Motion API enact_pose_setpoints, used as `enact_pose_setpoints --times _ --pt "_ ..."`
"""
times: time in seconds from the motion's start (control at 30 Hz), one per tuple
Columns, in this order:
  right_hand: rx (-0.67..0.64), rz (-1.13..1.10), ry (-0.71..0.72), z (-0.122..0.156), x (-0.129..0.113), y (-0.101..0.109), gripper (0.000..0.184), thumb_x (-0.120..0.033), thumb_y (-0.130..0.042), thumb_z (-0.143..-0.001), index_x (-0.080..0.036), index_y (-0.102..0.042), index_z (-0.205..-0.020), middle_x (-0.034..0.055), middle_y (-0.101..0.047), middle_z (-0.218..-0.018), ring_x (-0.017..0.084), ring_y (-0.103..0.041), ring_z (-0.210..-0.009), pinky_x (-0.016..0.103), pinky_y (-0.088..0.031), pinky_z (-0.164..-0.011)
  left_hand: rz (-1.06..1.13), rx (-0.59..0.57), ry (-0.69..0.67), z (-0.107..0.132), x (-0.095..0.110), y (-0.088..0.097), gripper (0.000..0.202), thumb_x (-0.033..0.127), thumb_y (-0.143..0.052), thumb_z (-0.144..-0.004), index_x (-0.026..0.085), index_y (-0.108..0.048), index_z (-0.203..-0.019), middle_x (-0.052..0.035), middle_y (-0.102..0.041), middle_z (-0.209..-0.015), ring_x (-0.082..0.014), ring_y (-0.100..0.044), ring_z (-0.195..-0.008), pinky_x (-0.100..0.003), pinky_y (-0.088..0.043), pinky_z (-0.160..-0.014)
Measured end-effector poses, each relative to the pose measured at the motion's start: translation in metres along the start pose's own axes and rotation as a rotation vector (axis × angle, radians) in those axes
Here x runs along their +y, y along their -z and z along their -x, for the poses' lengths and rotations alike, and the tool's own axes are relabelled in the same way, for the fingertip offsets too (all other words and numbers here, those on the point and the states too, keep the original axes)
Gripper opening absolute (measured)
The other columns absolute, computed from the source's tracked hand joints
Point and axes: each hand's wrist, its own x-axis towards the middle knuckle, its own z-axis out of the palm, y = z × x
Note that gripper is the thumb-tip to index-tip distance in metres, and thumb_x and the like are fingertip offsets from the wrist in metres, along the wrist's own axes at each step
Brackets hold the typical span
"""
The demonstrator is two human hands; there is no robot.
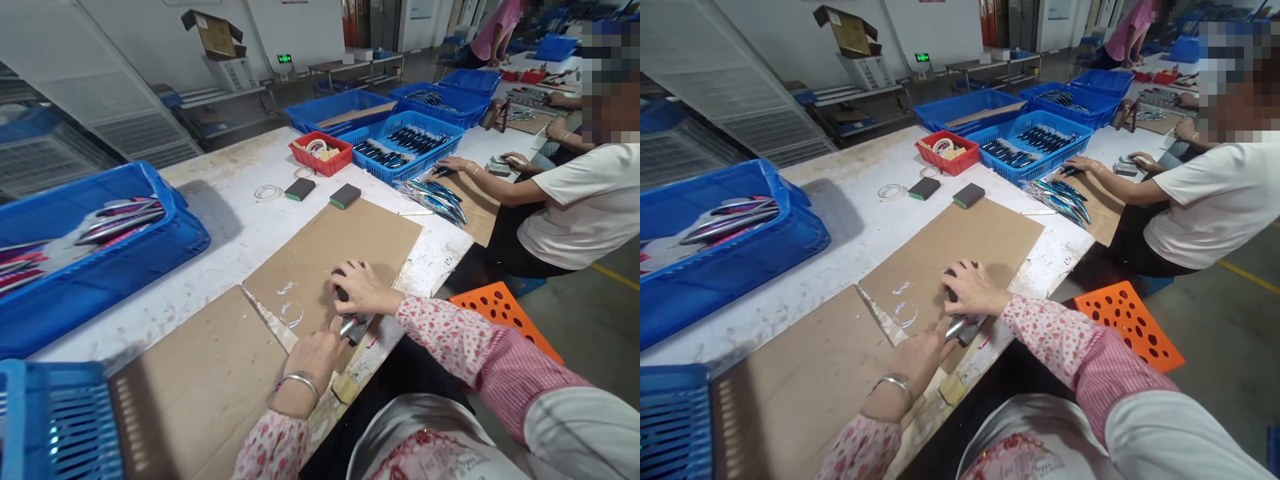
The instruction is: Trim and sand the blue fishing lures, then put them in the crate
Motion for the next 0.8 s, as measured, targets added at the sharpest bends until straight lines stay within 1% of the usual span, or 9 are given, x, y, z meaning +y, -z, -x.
enact_pose_setpoints --times 0.13,0.2,0.3,0.4,0.5,0.57,0.63,0.7,0.8 --pt "-0.060 0.004 -0.048 0.012 0.013 0.011 0.024 -0.036 -0.065 -0.075 -0.022 -0.059 -0.093 0.0060 -0.052 -0.114 0.024 -0.042 -0.103 0.038 -0.033 -0.084 -0.005 0.042 -0.042 0.000 -0.001 0.000 0.035 0.032 -0.037 -0.093 0.019 -0.047 -0.124 -0.0122 -0.066 -0.095 -0.0254 -0.069 -0.082 -0.033 -0.051 -0.066" --pt "-0.037 0.021 -0.053 0.010 0.008 0.009 0.024 -0.036 -0.066 -0.074 -0.022 -0.059 -0.092 0.0070 -0.052 -0.114 0.026 -0.041 -0.105 0.040 -0.032 -0.085 -0.002 0.032 -0.054 -0.001 -0.001 0.001 0.036 0.031 -0.036 -0.093 0.018 -0.047 -0.124 -0.0125 -0.066 -0.095 -0.0263 -0.069 -0.083 -0.034 -0.052 -0.066" --pt "0.014 0.021 -0.008 0.003 -0.002 0.003 0.025 -0.036 -0.064 -0.075 -0.022 -0.059 -0.094 0.0076 -0.051 -0.118 0.027 -0.038 -0.109 0.042 -0.031 -0.088 0.031 0.006 -0.021 0.000 -0.001 0.001 0.034 0.031 -0.035 -0.093 0.017 -0.048 -0.122 -0.0123 -0.066 -0.095 -0.0263 -0.069 -0.084 -0.035 -0.051 -0.068" --pt "-0.019 -0.027 -0.003 0.004 0.006 0.002 0.024 -0.034 -0.065 -0.074 -0.023 -0.058 -0.094 0.0061 -0.051 -0.117 0.026 -0.040 -0.108 0.040 -0.034 -0.086 0.049 0.021 -0.020 0.001 -0.001 0.001 0.035 0.031 -0.035 -0.092 0.017 -0.047 -0.123 -0.0121 -0.066 -0.095 -0.0261 -0.068 -0.083 -0.034 -0.051 -0.067" --pt "-0.045 -0.041 -0.053 0.009 0.017 0.005 0.024 -0.034 -0.067 -0.072 -0.023 -0.059 -0.092 0.0054 -0.053 -0.113 0.025 -0.042 -0.105 0.038 -0.035 -0.084 0.063 0.033 -0.048 0.001 -0.001 0.002 0.036 0.031 -0.035 -0.092 0.017 -0.047 -0.123 -0.0123 -0.066 -0.095 -0.0270 -0.068 -0.083 -0.035 -0.051 -0.066" --pt "-0.013 -0.038 -0.043 0.009 0.015 0.003 0.026 -0.036 -0.068 -0.071 -0.024 -0.059 -0.093 0.0052 -0.053 -0.114 0.025 -0.042 -0.107 0.039 -0.035 -0.086 0.086 0.023 -0.043 0.000 -0.001 0.004 0.037 0.032 -0.037 -0.091 0.017 -0.047 -0.124 -0.0123 -0.067 -0.097 -0.0274 -0.068 -0.084 -0.036 -0.051 -0.067" --pt "0.016 -0.050 0.001 0.007 0.010 0.000 0.027 -0.036 -0.068 -0.071 -0.024 -0.059 -0.093 0.0049 -0.052 -0.118 0.026 -0.040 -0.110 0.039 -0.034 -0.087 0.107 0.008 -0.022 0.000 -0.001 0.006 0.040 0.032 -0.038 -0.091 0.017 -0.045 -0.127 -0.0126 -0.067 -0.099 -0.0277 -0.068 -0.084 -0.036 -0.051 -0.068" --pt "0.016 -0.061 0.021 0.007 0.010 0.000 0.027 -0.036 -0.067 -0.071 -0.024 -0.058 -0.093 0.0051 -0.051 -0.119 0.026 -0.040 -0.111 0.038 -0.035 -0.086 0.126 0.004 -0.015 0.001 -0.001 0.008 0.040 0.033 -0.038 -0.091 0.018 -0.045 -0.128 -0.0126 -0.067 -0.099 -0.0281 -0.068 -0.085 -0.038 -0.051 -0.069" --pt "-0.018 -0.041 -0.038 0.010 0.017 0.006 0.026 -0.034 -0.067 -0.071 -0.024 -0.059 -0.093 0.0052 -0.053 -0.116 0.025 -0.043 -0.108 0.037 -0.036 -0.083 0.139 0.018 -0.035 0.002 0.000 0.009 0.039 0.032 -0.036 -0.092 0.017 -0.047 -0.126 -0.0123 -0.067 -0.098 -0.0285 -0.068 -0.084 -0.039 -0.051 -0.068"
